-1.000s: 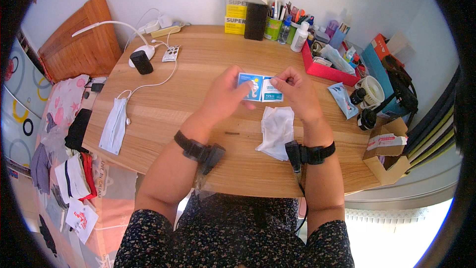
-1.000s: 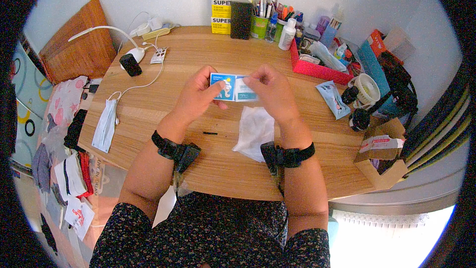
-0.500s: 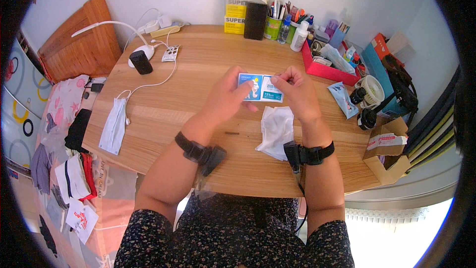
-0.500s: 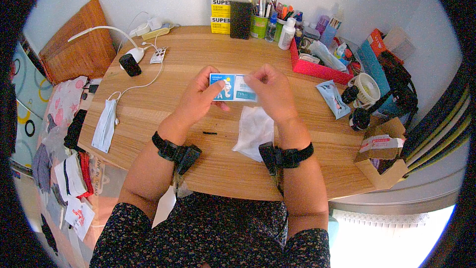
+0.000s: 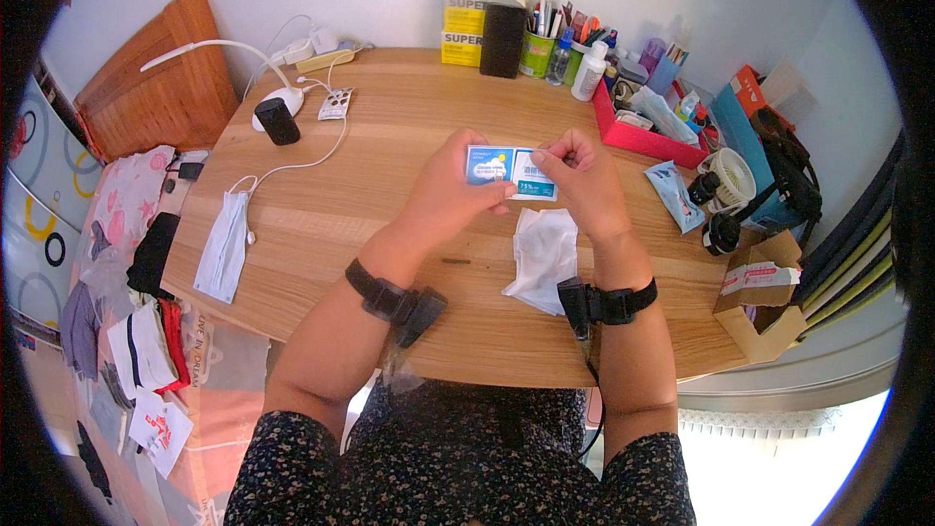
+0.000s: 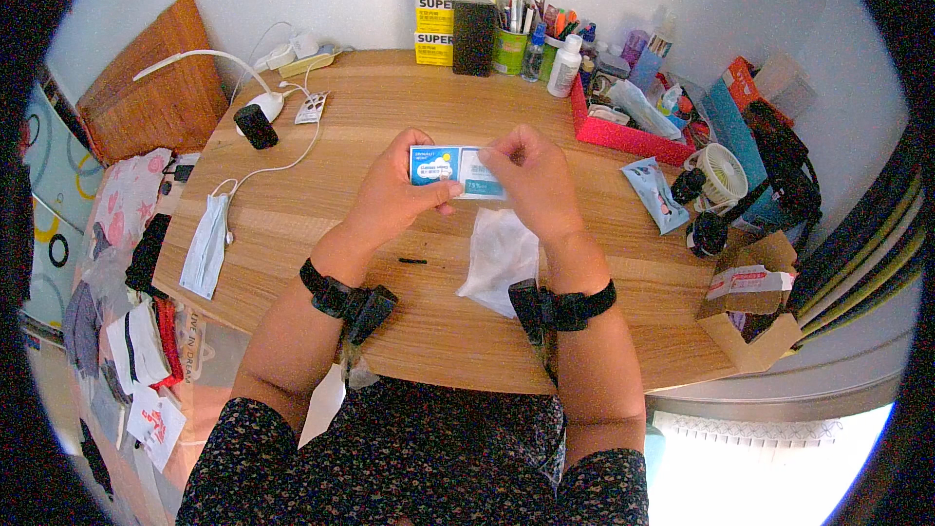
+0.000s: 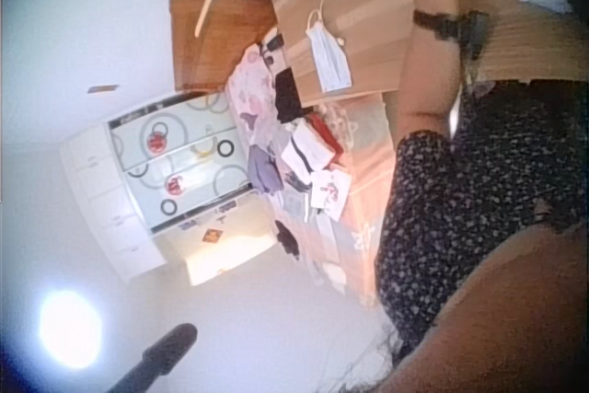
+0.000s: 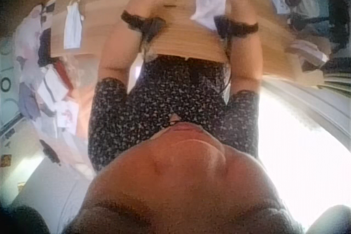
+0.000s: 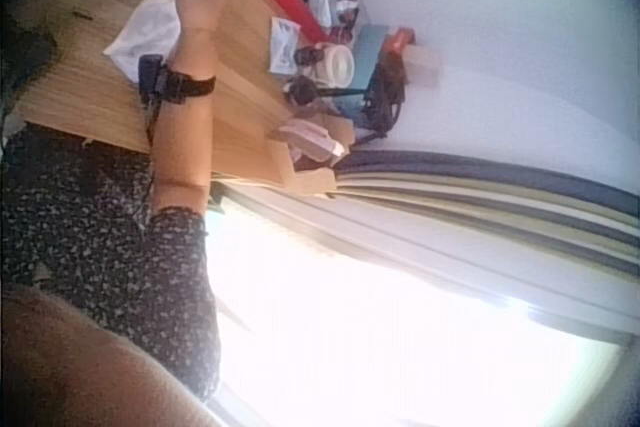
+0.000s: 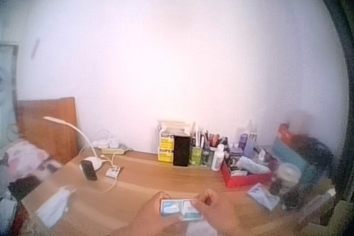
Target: The person picks up and discards items from a desk, wipes the desk surface with a cloth, and adjusts a desk lamp.
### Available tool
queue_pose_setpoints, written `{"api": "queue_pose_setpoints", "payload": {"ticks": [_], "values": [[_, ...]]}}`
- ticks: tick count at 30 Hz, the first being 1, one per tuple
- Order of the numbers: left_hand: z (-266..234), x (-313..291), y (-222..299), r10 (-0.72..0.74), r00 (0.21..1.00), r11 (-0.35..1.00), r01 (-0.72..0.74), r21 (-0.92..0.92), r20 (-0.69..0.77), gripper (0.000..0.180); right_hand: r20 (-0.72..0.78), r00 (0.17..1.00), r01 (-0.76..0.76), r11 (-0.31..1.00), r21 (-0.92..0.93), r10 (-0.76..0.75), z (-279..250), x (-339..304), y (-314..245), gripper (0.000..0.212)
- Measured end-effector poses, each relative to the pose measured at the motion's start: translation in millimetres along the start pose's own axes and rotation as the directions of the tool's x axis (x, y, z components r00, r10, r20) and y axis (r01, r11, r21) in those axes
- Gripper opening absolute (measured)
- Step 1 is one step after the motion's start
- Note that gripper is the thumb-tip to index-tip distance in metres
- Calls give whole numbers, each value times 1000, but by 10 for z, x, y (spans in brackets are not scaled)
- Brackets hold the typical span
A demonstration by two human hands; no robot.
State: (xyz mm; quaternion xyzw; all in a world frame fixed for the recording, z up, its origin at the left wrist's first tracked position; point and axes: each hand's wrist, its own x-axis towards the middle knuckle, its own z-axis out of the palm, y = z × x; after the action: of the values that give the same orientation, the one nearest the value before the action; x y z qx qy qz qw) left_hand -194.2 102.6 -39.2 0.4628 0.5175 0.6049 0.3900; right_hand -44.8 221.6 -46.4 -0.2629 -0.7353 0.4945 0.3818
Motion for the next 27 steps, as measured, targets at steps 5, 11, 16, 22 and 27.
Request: {"api": "queue_pose_setpoints", "payload": {"ticks": [5,11,16,22,27], "values": [[1,-6,3,9,1000,1000,-9,6,-21,32,6,1000,6,1000,-7,-6,31,-9,-15,15],[21,-13,36,14,998,992,-6,129,-57,33,16,1000,11,993,-119,-9,55,-17,-47,11],[31,-39,75,2,999,975,7,222,-41,31,129,987,111,986,-121,-95,55,-37,-101,11],[53,-48,92,46,999,951,-38,307,-18,29,214,977,39,987,-156,-5,6,-34,-69,16],[59,-61,124,74,997,942,-62,329,-24,26,202,979,32,983,-182,6,30,-55,-87,14]]}}
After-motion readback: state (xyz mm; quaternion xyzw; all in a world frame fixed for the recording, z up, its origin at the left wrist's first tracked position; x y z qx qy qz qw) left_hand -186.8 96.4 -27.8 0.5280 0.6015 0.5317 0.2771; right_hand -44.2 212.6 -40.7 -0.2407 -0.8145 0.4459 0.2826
